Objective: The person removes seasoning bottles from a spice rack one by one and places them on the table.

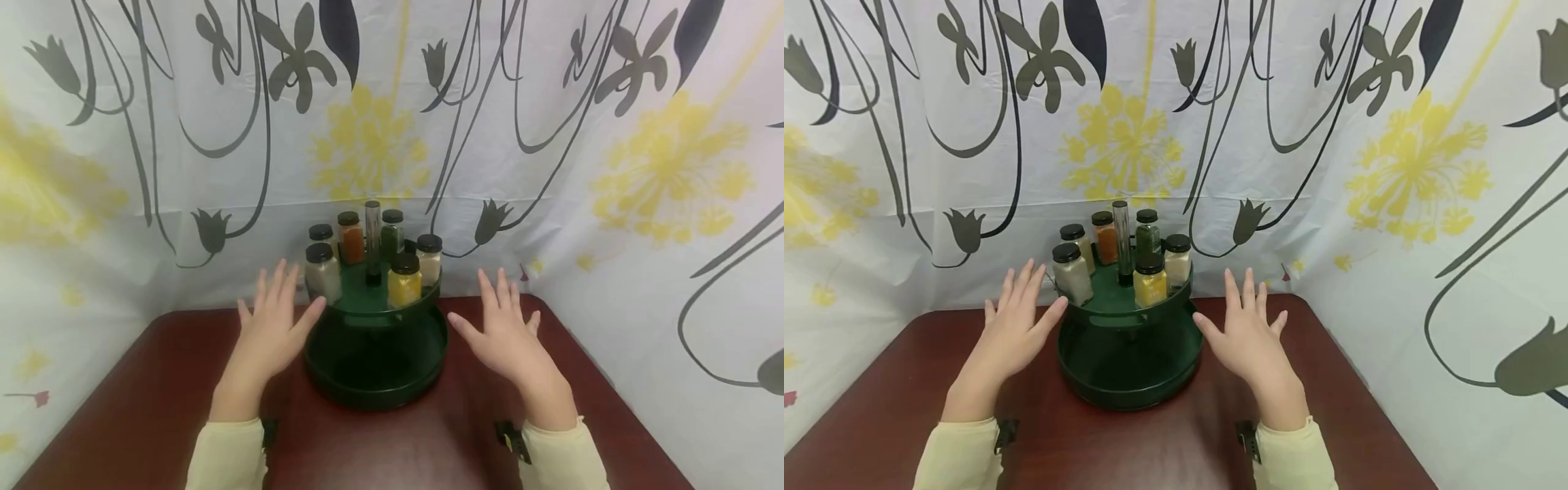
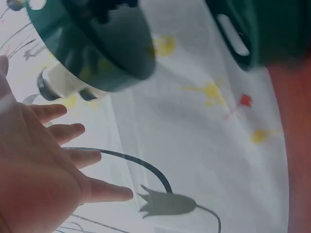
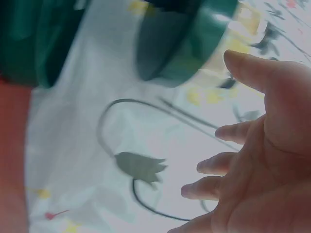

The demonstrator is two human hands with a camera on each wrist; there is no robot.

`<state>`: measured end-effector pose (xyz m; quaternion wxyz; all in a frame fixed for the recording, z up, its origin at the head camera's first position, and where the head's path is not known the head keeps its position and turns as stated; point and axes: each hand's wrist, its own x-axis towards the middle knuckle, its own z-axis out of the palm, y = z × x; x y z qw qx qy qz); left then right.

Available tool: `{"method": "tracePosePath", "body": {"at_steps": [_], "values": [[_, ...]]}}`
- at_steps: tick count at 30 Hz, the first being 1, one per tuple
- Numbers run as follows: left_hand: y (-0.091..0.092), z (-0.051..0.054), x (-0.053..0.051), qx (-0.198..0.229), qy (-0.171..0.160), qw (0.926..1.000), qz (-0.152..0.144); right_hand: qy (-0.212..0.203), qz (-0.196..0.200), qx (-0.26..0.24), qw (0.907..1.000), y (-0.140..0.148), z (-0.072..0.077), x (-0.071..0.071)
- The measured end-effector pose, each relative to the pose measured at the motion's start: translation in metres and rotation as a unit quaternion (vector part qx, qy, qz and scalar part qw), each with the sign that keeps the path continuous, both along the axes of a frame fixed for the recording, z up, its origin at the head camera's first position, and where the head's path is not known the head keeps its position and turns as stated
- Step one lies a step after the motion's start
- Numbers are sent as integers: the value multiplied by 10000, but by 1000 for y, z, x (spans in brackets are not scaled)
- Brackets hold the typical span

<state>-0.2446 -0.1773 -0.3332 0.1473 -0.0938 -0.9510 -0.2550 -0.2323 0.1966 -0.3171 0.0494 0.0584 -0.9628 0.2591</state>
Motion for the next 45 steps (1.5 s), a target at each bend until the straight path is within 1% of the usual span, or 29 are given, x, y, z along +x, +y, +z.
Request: {"method": "tracePosePath", "body": {"at_steps": [2, 5, 8, 9, 10, 12, 15, 16, 18, 20, 22, 25, 27, 29, 31, 35, 38, 42, 43, 45], "values": [[6, 2, 2, 86, 44, 9999, -42, 144, 44, -129, 9998, -4, 9, 5], [13, 0, 4, 124, 92, 9999, -74, 451, 133, -327, 9984, -15, 20, 12], [17, -2, 2, 139, 214, 9996, -92, 907, 254, -529, 9941, -27, 27, 18], [18, -3, 1, 146, 264, 9995, -101, 1162, 319, -580, 9910, -31, 28, 20], [18, -3, 0, 150, 310, 9993, -108, 1450, 401, -616, 9867, -35, 28, 21], [19, -3, -2, 167, 364, 9991, -150, 2054, 571, -663, 9748, -43, 25, 22], [20, -1, -4, 169, 413, 9988, -194, 2879, 795, -642, 9522, -52, 19, 19], [20, 0, -4, 170, 412, 9988, -186, 3050, 845, -635, 9465, -54, 17, 17], [20, 2, -4, 191, 360, 9990, -170, 3233, 918, -644, 9396, -58, 14, 14], [19, 2, -4, 236, 178, 9995, -141, 3251, 961, -656, 9385, -61, 12, 12], [17, 0, -5, 317, -83, 9994, -145, 3141, 979, -653, 9421, -64, 10, 11], [15, -5, -8, 490, -405, 9976, -255, 2770, 1010, -578, 9538, -69, 6, 9], [14, -9, -11, 635, -509, 9959, -385, 2502, 1056, -479, 9612, -72, 4, 8], [13, -11, -13, 749, -539, 9944, -508, 2297, 1112, -379, 9661, -76, 1, 6], [12, -14, -14, 806, -557, 9935, -578, 2190, 1166, -284, 9683, -79, -1, 4], [11, -15, -14, 817, -554, 9932, -610, 1985, 1174, -163, 9729, -84, -5, 2], [12, -14, -14, 789, -541, 9935, -609, 1898, 1134, -66, 9752, -85, -7, 3], [12, -12, -13, 714, -543, 9942, -587, 1946, 1115, 10, 9745, -87, -9, 2], [12, -12, -13, 693, -550, 9944, -584, 1998, 1104, 9, 9736, -87, -9, 1], [12, -12, -13, 665, -562, 9945, -578, 2206, 1133, -108, 9687, -89, -11, -1]]}}
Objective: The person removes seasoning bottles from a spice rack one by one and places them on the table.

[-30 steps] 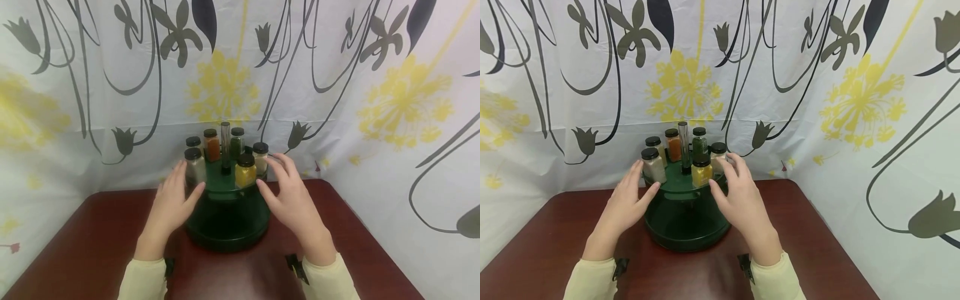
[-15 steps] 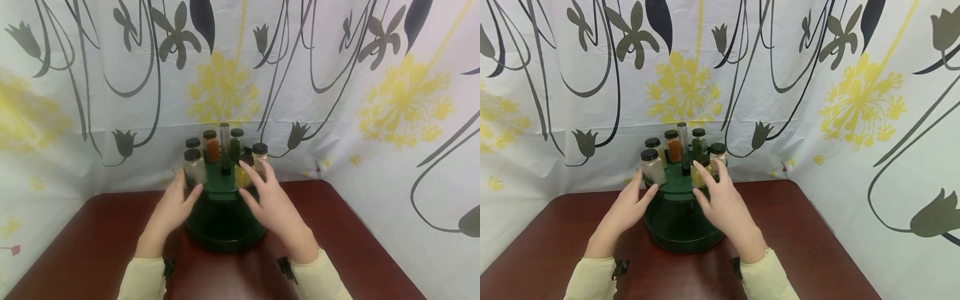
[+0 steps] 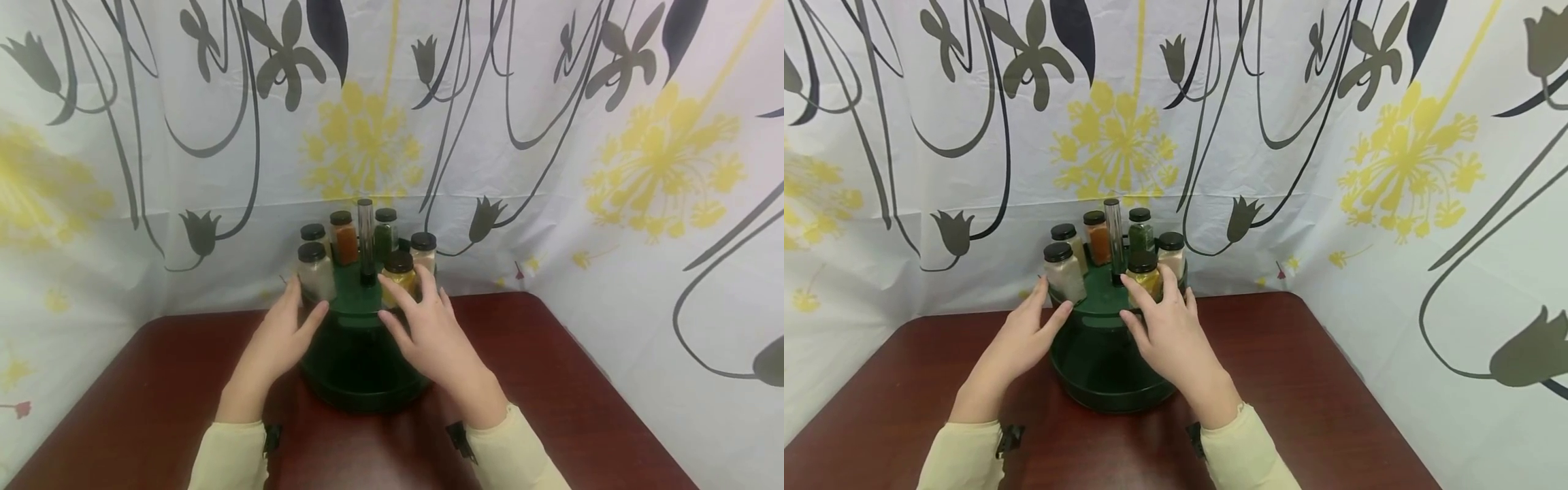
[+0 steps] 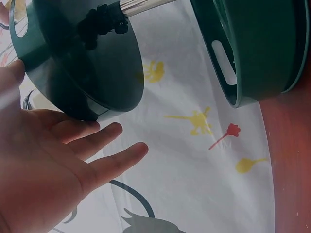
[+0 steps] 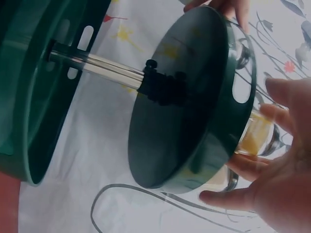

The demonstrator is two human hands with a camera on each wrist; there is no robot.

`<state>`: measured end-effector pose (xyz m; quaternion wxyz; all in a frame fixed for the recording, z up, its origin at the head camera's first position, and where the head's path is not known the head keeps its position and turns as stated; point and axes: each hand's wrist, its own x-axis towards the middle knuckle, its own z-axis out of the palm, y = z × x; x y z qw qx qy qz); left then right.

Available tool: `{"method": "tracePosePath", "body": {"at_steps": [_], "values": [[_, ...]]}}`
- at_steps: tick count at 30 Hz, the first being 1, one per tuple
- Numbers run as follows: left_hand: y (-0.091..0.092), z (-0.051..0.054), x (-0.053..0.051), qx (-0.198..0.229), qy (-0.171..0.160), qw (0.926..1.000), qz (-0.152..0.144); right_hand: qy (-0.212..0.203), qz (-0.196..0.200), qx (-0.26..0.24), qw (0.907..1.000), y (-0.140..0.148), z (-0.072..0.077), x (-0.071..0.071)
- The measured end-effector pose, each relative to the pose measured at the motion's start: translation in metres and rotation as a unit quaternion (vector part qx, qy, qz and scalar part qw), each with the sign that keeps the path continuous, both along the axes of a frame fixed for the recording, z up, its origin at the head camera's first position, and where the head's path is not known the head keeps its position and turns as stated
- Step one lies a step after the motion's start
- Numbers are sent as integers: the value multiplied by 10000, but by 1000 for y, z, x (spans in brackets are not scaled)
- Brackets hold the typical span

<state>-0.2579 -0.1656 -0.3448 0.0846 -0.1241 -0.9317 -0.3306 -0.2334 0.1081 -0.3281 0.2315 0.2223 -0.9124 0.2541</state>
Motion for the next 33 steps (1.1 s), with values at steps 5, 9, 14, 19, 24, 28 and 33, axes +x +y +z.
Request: {"method": "tracePosePath", "body": {"at_steps": [5, 9, 14, 19, 24, 28, 33], "values": [[-2, 0, 1, 4, -54, 10000, 14, 971, 192, -830, 9916, -5, -8, -9], [-5, 1, 1, -22, -80, 10000, 37, 1645, 192, -1386, 9764, -9, -11, -15], [-6, 1, 0, -49, -116, 9999, 34, 1965, 271, -1674, 9657, -11, -15, -18], [-5, -2, 0, -32, -129, 9999, 25, 2156, 312, -1868, 9579, -10, -16, -16], [-4, -5, 0, -25, -166, 9999, 23, 2181, 602, -2295, 9467, -6, -10, -7], [-3, -5, -1, -17, -122, 9999, 20, 2207, 723, -2281, 9455, -1, 1, 2], [-3, -7, -1, 8, 6, 10000, 12, 1690, 705, -2166, 9589, 15, 18, 23]]}}
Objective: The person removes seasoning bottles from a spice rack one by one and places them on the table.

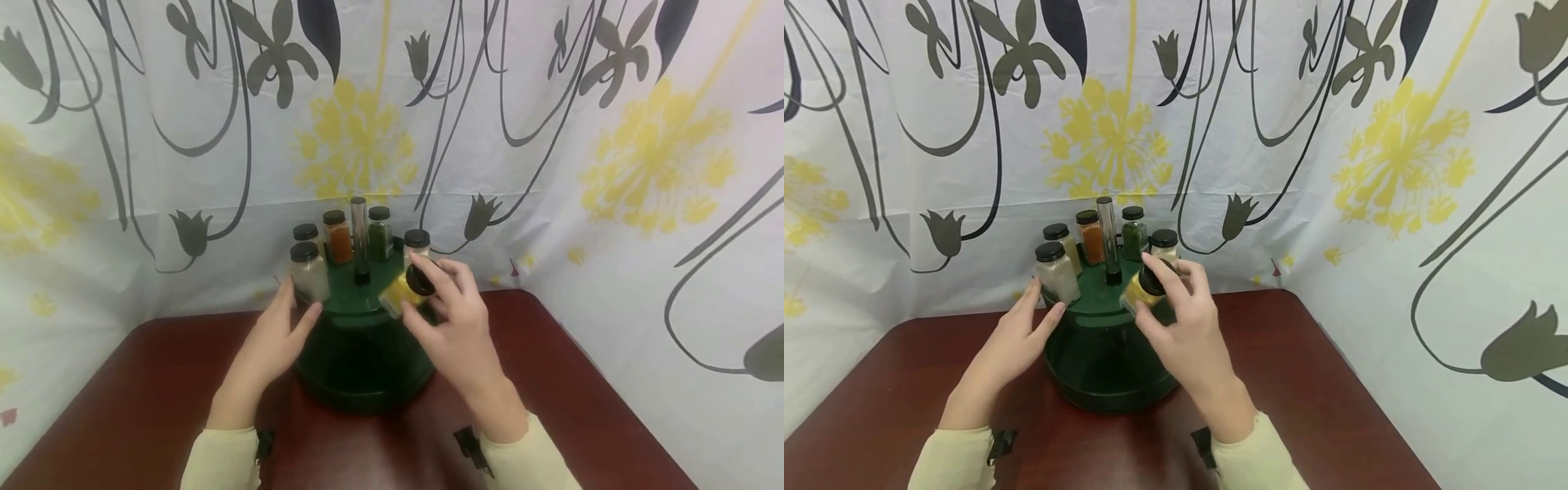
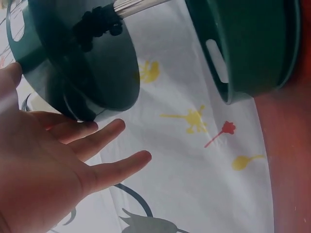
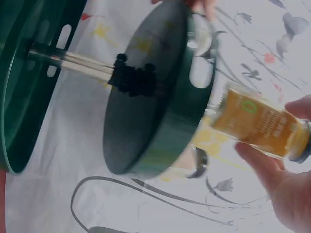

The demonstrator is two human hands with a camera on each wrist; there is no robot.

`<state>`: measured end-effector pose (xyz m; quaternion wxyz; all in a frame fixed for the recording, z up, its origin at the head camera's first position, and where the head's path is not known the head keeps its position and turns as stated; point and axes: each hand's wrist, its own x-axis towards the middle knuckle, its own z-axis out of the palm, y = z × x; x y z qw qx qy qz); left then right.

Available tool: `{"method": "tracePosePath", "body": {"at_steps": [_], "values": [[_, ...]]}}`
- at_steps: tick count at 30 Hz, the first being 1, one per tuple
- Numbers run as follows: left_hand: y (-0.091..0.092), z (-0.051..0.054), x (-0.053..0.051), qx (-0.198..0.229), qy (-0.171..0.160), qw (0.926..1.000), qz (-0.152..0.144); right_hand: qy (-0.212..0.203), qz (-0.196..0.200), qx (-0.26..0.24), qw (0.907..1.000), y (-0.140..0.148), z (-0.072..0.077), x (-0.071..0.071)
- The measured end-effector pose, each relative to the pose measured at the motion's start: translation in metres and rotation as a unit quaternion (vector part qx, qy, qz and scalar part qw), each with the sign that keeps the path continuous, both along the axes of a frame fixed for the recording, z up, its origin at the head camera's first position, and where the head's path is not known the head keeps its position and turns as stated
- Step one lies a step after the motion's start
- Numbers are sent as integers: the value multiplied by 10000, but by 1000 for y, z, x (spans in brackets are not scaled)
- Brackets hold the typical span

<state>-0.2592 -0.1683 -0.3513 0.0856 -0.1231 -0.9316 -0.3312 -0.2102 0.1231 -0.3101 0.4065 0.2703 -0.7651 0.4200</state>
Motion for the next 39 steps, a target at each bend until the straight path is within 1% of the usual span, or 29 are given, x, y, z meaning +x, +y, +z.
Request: {"method": "tracePosePath", "body": {"at_steps": [3, 4, 8, 11, 14, 16, 20, 22, 25, 30, 35, 37, 39], "values": [[0, -3, 0, -28, 74, 10000, -52, -430, -15, 250, 9988, 16, 3, 13], [0, -5, 0, -51, 103, 9999, -72, -490, 5, 349, 9982, 21, 1, 16], [-2, -8, 3, -45, 118, 9999, -113, -561, 92, 924, 9941, 38, -11, 26], [-5, -8, 2, 185, 70, 9998, -58, -722, 15, 1456, 9867, 46, -22, 30], [-7, -7, -1, 517, 84, 9986, 21, -1108, -122, 1896, 9755, 54, -30, 33], [-7, -6, -3, 740, 63, 9972, 63, -1492, -160, 2101, 9661, 59, -34, 34], [-8, -5, -5, 1106, -75, 9938, 111, -2295, -203, 2456, 9416, 69, -42, 35], [-8, -6, -6, 1240, -166, 9920, 138, -2568, -280, 2614, 9300, 73, -47, 35], [-5, -5, -6, 1353, -264, 9904, 119, -2829, -445, 2771, 9172, 76, -55, 36], [8, -2, -7, 1424, -228, 9895, -45, -3196, -724, 2741, 9041, 78, -68, 39], [19, -4, -8, 1383, -158, 9903, 10, -3416, -865, 2639, 8979, 77, -78, 39], [22, -6, -8, 1348, -159, 9907, 97, -3463, -873, 2613, 8968, 77, -80, 39], [25, -7, -7, 1340, -228, 9905, 194, -3483, -896, 2602, 8961, 76, -83, 38]]}}
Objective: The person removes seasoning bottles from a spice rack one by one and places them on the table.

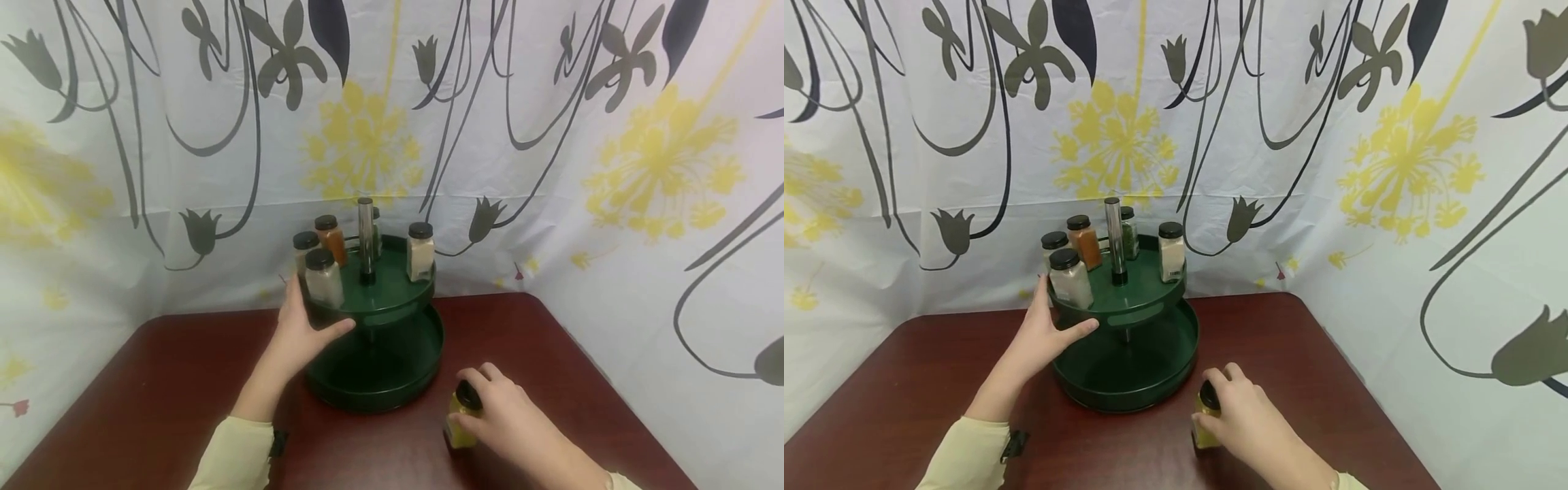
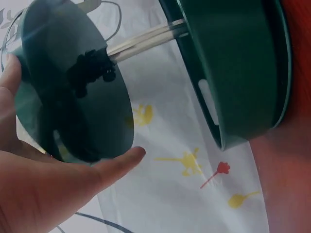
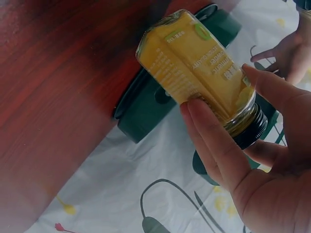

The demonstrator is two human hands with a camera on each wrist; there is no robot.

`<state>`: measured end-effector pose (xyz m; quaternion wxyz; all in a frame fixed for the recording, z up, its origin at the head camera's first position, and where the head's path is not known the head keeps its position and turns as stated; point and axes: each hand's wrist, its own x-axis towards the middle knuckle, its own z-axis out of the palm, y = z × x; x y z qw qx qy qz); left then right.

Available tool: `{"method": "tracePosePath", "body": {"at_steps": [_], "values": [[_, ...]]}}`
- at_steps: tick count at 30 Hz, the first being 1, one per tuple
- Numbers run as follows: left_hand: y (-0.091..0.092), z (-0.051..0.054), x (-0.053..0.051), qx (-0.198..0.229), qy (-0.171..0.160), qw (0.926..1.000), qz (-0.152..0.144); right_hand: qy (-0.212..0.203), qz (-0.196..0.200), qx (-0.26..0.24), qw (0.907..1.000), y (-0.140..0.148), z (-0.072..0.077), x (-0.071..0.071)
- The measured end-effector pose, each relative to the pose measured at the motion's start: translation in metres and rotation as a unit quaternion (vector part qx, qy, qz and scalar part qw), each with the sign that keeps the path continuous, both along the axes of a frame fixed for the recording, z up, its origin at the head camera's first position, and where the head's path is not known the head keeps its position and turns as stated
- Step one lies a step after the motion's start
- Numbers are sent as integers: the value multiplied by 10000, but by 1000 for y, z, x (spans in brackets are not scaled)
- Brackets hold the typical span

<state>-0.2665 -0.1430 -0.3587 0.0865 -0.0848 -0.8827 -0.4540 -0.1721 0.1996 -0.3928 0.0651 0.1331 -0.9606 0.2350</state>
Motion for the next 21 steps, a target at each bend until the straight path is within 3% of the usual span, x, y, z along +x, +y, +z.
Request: {"method": "tracePosePath", "body": {"at_steps": [7, 21], "values": [[10, -2, 5, -135, -445, 9986, 232, 148, -193, 184, 9995, 3, -4, 0], [12, -1, 16, -340, -475, 9981, 189, 67, -328, 638, 9974, 9, -2, 1]]}}
